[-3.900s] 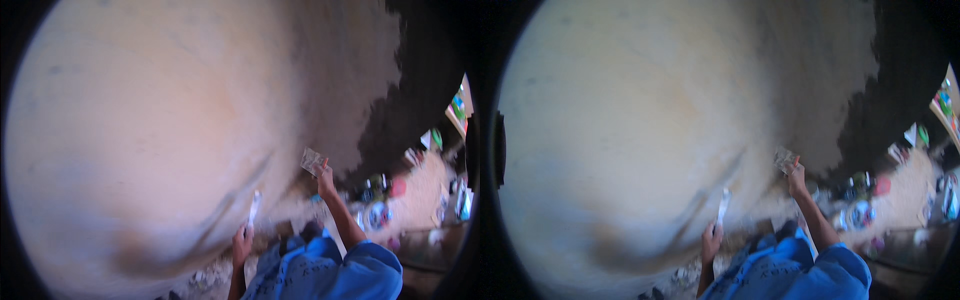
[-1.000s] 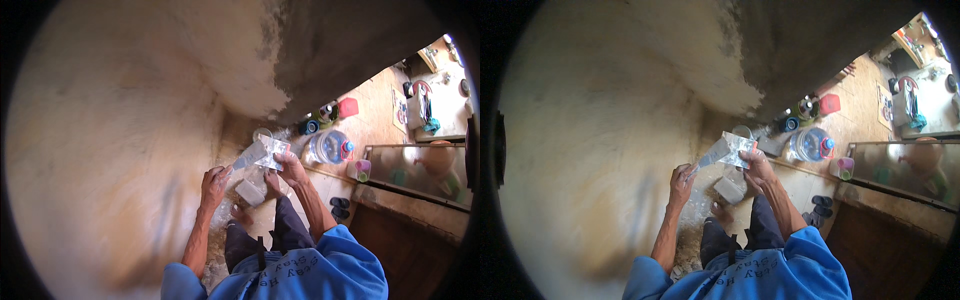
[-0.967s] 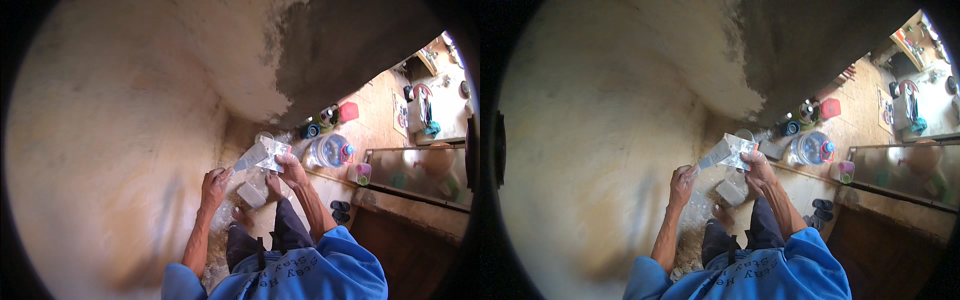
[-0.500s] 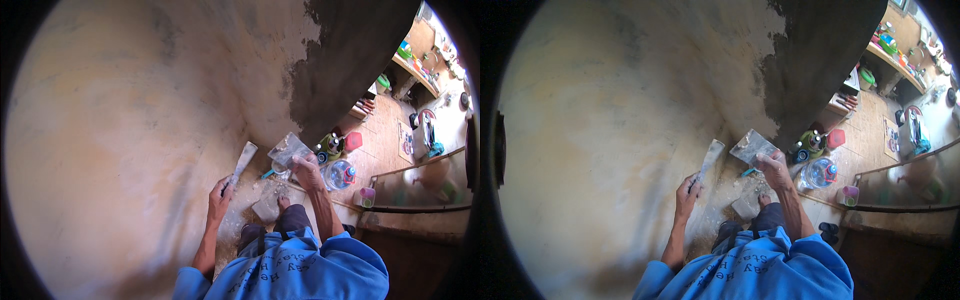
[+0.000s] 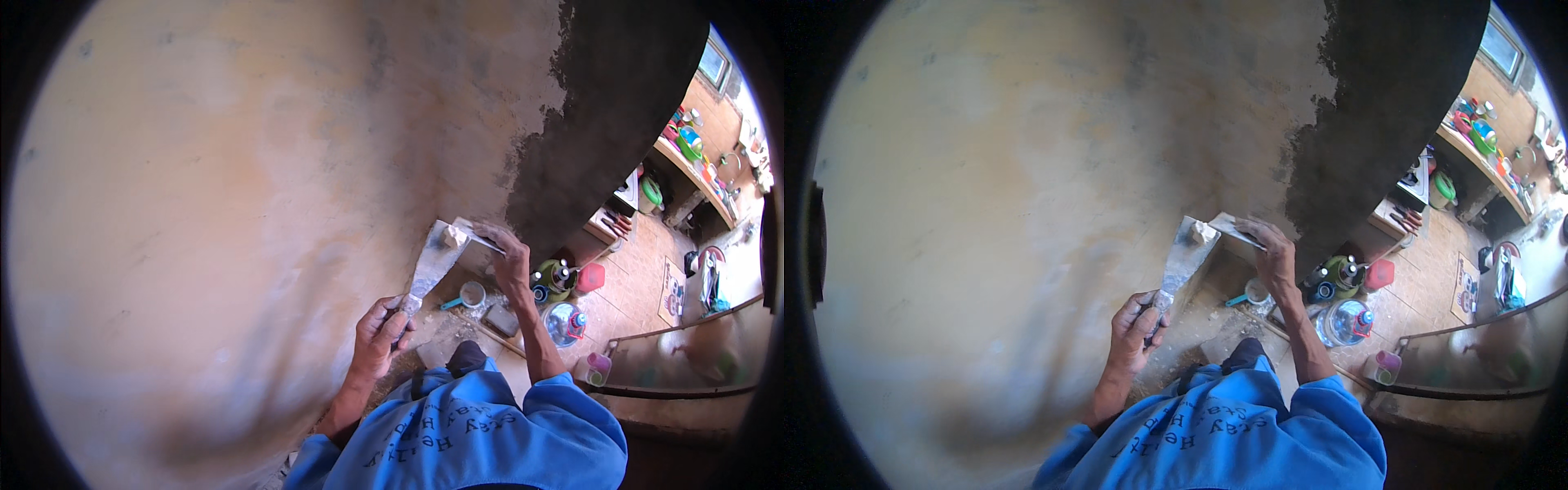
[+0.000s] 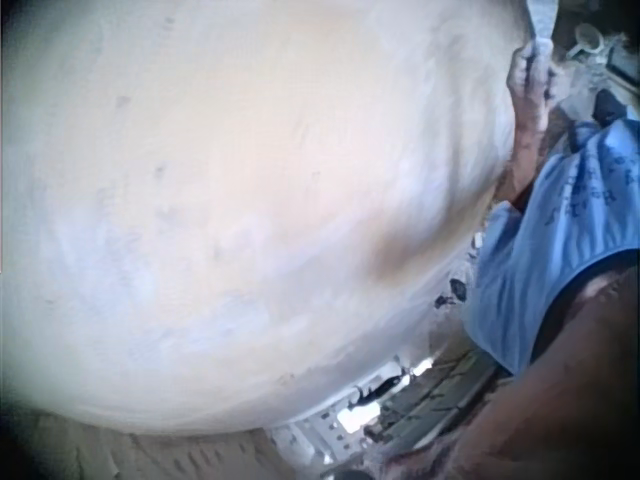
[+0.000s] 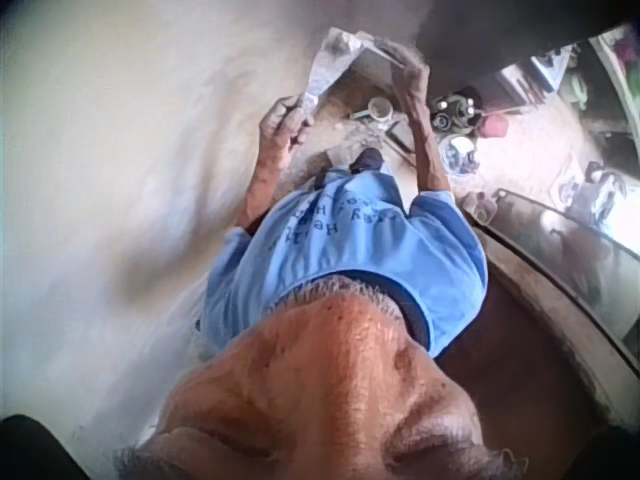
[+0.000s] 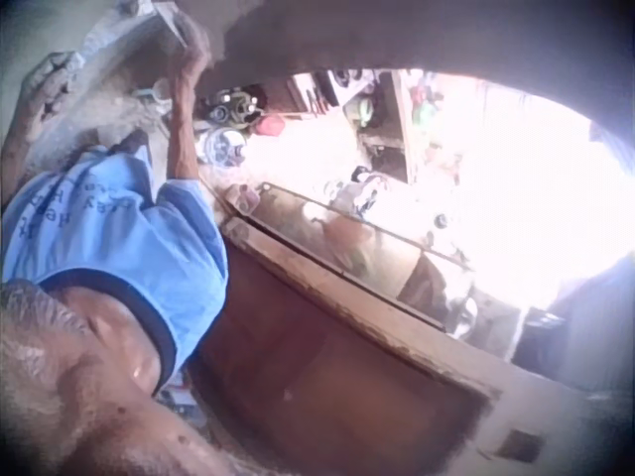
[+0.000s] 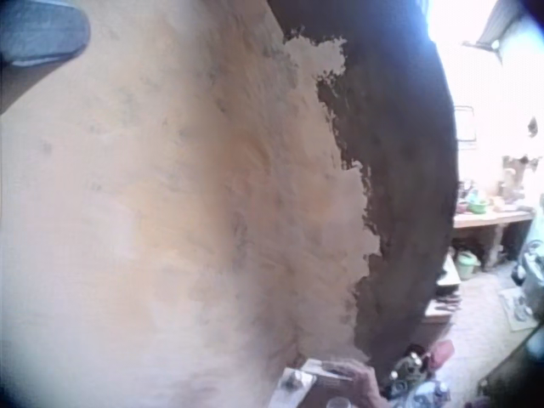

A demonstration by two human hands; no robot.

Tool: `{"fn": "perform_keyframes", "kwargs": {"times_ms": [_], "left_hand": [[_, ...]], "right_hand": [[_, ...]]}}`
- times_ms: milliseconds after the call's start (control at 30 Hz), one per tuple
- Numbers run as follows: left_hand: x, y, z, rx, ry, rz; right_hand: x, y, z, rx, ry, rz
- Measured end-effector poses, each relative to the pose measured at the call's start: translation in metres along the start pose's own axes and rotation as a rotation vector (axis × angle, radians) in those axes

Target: The person patches a damaged wall by scraping away loose material with a putty knife and then applying a white patching compound to the surface.

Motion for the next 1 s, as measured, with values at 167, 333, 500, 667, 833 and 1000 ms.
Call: {"fn": "perform_keyframes", "kwargs": {"times_ms": [167,333,500,667,833,1000], "left_hand": [[0.002,0.017,-0.015,-0.243,-0.245,-0.103],[0.014,0.012,-0.042,-1.03,-0.705,-0.129],[0.021,0.039,-0.049,-1.158,-0.575,-0.129],[0.026,0.042,-0.024,-0.171,-0.01,-0.046],[0.035,0.016,-0.036,0.05,0.048,0.005],[0.04,0.01,-0.039,0.077,-0.008,0.034]], "right_hand": [[0.03,-0.009,0.004,-0.822,-0.636,0.047],[0.058,-0.046,0.029,-1.267,-0.975,0.111],[0.038,-0.038,0.049,-1.479,-0.802,0.151],[0.007,-0.012,0.045,-1.024,-0.332,0.027],[-0.011,-0.006,0.09,-0.573,0.291,0.153],[-0.013,-0.023,0.053,-0.141,0.149,0.118]]}}
Point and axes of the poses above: each hand's wrist, its own x-axis away from the middle knuckle, its own y-axis out of the back of the hand, z = x × y, the point moved 8 cm from there along -x, towards the middle knuckle, and after that the axes turned 1 degree about y, right-handed, at the moved point
